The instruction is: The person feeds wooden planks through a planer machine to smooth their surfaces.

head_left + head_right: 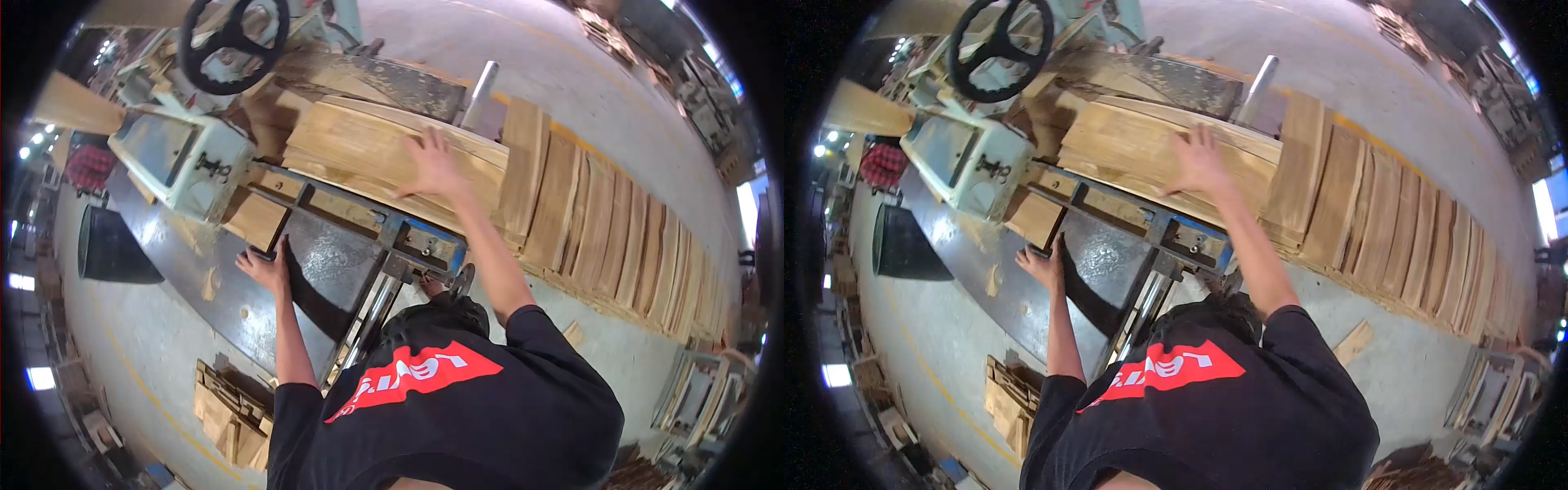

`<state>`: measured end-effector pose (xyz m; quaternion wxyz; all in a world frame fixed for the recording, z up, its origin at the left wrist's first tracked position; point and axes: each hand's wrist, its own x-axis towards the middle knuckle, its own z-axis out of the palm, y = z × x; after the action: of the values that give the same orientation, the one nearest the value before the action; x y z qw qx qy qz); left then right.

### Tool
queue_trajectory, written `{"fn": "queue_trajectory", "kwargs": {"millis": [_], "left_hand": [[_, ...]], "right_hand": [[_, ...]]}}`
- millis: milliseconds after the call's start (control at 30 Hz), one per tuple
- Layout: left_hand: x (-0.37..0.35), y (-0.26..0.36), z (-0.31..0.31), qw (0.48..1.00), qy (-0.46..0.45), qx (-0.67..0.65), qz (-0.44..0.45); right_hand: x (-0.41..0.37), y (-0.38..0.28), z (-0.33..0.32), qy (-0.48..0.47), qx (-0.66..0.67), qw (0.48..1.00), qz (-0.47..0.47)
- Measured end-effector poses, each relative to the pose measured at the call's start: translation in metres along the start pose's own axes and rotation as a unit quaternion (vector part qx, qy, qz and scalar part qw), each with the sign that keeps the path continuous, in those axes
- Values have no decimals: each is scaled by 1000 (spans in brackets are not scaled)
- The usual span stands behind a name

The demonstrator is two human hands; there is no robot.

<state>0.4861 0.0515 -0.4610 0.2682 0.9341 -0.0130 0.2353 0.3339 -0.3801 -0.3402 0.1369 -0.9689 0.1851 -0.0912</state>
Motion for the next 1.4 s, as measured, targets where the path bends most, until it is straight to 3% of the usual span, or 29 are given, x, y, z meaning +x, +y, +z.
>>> {"fn": "queue_trajectory", "kwargs": {"millis": [100, 300, 400, 467, 600, 633, 667, 733, 833, 900, 967, 1067, 1100, 1133, 1200, 1233, 1400], "left_hand": [[-1, 1, -3, 1000, 7, -12, 13], [-24, 20, -16, 990, 89, -111, -3], [-69, 43, -35, 985, 58, -142, 73], [-106, 92, -77, 953, -87, -287, 32], [-170, 155, -129, 894, -221, -386, 51], [-181, 166, -142, 881, -258, -392, 55], [-190, 173, -153, 868, -292, -398, 58], [-204, 186, -173, 881, -314, -347, 64], [-237, 170, -162, 917, -222, -331, -14], [-250, 156, -166, 930, -199, -293, -94], [-260, 136, -167, 944, -193, -255, -81], [-258, 132, -176, 960, -202, -179, -71], [-256, 135, -174, 966, -198, -156, -63], [-255, 137, -171, 970, -194, -133, -53], [-252, 142, -158, 974, -195, -111, -33], [-251, 140, -148, 974, -197, -106, -22], [-234, 141, -93, 985, -156, -69, 32]], "right_hand": [[-4, 17, -12, -23, 46, 998, -28], [-10, -1, -21, -51, 11, 998, -29], [-24, -27, -42, -87, 91, 992, 0], [-29, -35, -33, -121, 279, 953, -6], [-34, -61, 5, -252, 585, 770, 21], [-41, -72, -6, -342, 582, 731, 100], [-53, -92, -29, -433, 625, 629, 161], [-72, -129, -16, -436, 785, 423, 125], [-94, -167, 16, -433, 818, 348, 146], [-100, -167, 39, -476, 779, 364, 187], [-106, -168, 66, -484, 755, 384, 218], [-103, -140, 125, -407, 615, 671, 77], [-94, -131, 131, -369, 416, 831, -37], [-99, -133, 116, -260, 408, 870, -96], [-111, -140, 82, -25, 374, 902, -213], [-111, -140, 77, 2, 348, 902, -256], [-117, -124, 92, -122, 270, 893, -339]]}}
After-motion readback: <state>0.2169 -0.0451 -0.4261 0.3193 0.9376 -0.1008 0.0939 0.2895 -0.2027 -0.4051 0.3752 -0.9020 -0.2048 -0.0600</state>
